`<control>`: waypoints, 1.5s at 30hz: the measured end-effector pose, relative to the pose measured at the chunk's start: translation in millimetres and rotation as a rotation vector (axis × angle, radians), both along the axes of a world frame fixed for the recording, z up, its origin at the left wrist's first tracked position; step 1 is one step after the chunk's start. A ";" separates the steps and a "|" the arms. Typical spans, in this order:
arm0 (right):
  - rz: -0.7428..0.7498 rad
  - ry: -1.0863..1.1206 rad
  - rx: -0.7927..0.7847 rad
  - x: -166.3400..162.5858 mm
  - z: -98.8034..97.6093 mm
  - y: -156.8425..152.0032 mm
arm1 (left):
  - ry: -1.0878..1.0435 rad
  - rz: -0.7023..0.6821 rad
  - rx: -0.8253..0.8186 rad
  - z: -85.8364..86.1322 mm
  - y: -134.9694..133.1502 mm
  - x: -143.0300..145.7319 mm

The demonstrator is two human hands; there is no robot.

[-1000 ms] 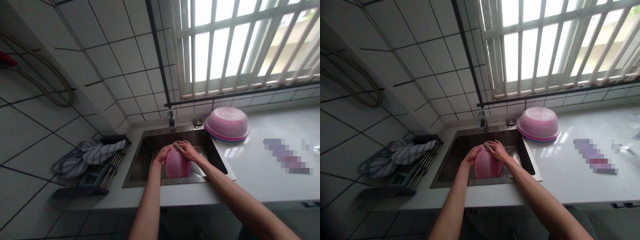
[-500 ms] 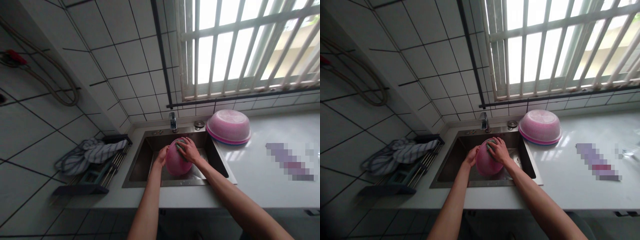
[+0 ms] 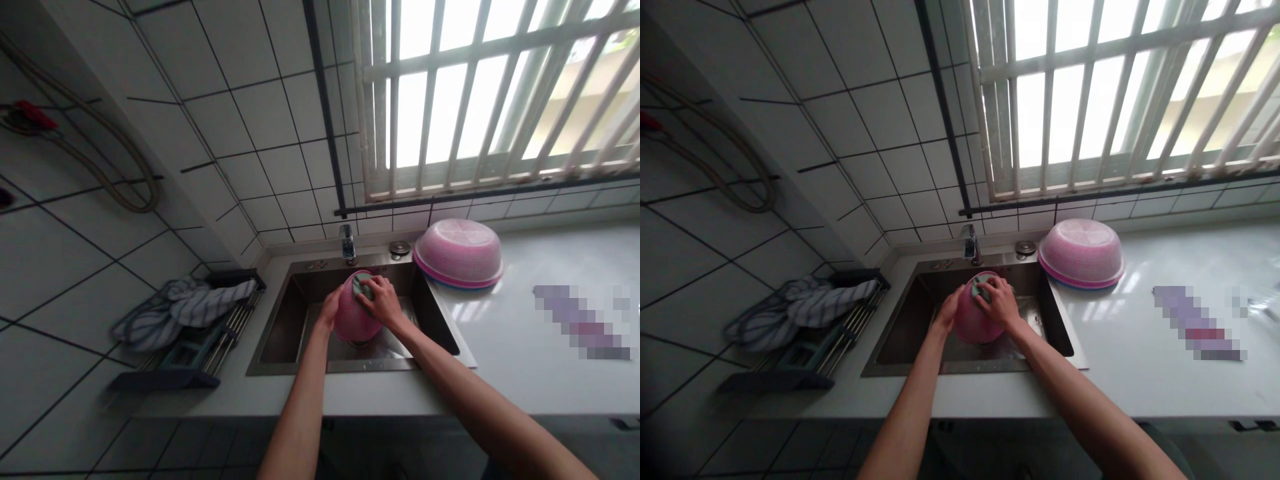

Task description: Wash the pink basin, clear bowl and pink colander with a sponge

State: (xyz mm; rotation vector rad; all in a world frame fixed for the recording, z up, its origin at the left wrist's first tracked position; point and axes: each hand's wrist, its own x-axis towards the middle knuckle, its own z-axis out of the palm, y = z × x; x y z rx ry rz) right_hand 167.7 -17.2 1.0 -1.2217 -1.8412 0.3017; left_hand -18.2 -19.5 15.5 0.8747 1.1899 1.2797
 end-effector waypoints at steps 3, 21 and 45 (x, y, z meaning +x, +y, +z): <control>0.270 -0.067 0.082 -8.8 4.1 -9.8 | 0.053 0.050 -0.039 -6.4 4.7 -3.1; 0.213 0.066 -0.011 -2.5 -4.1 0.6 | 0.118 0.171 0.023 -4.0 -0.8 -7.3; 0.479 -0.198 0.140 -25.1 5.4 -14.9 | 0.188 0.287 -0.014 -9.3 4.5 -9.2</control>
